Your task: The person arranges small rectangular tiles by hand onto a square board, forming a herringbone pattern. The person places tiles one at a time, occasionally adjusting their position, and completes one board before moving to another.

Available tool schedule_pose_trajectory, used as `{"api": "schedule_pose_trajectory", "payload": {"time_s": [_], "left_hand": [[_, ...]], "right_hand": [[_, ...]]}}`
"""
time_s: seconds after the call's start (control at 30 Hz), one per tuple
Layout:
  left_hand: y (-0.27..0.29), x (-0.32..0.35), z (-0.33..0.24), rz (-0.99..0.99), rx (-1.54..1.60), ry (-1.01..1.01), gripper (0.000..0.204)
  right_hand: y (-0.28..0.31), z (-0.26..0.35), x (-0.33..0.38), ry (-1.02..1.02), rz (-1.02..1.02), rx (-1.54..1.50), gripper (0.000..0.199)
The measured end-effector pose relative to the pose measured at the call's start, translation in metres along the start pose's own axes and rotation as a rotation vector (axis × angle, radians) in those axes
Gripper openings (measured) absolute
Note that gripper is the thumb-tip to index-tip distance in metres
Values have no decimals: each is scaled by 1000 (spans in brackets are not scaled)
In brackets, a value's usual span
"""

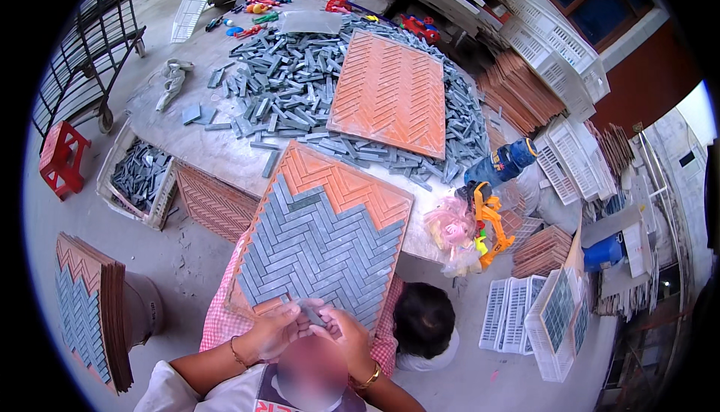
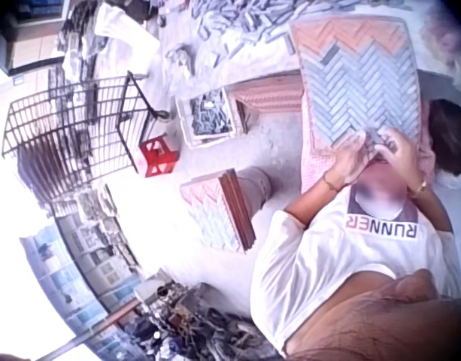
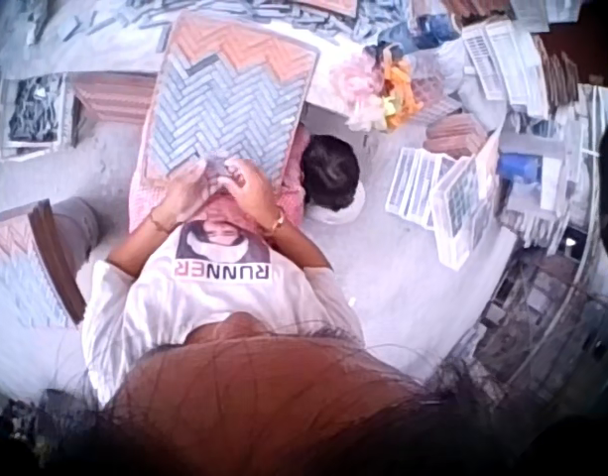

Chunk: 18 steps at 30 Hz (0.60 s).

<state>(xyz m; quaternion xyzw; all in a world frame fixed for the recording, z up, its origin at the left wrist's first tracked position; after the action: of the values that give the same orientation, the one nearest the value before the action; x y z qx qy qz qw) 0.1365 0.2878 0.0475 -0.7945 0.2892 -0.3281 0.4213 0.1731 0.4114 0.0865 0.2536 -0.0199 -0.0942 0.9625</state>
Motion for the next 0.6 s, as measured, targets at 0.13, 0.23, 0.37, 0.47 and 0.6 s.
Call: {"api": "schedule_pose_trajectory", "payload": {"time_s": [0.13, 0.23, 0.37, 0.47, 0.6], "left_hand": [[20, 2, -20, -115, -183, -160, 48], [34, 9, -49, -195, -229, -261, 40], [48, 20, -68, -255, -249, -346, 31], [60, 27, -67, -276, -301, -359, 27], [59, 32, -57, -323, -430, -328, 21]], "right_hand": [[11, -19, 1, -14, 22, 10, 23], [21, -24, 0, 79, 16, 29, 19], [27, -22, 1, 182, 9, 138, 16], [23, -41, 4, -116, 1, -51, 11], [13, -57, 1, -202, 70, -66, 9]]}}
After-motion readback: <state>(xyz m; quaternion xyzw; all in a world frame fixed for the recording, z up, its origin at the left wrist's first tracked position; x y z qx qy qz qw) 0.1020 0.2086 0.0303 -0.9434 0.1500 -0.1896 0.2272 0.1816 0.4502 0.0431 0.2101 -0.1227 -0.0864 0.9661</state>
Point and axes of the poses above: each hand's wrist, its own x-axis away from the middle knuckle, its own y-axis out of the back of the hand, z = x × y, the point moved 6 cm from there along -x, towards the middle knuckle, and after that the axes turned 4 degrees about -y, right-handed, at the moved point
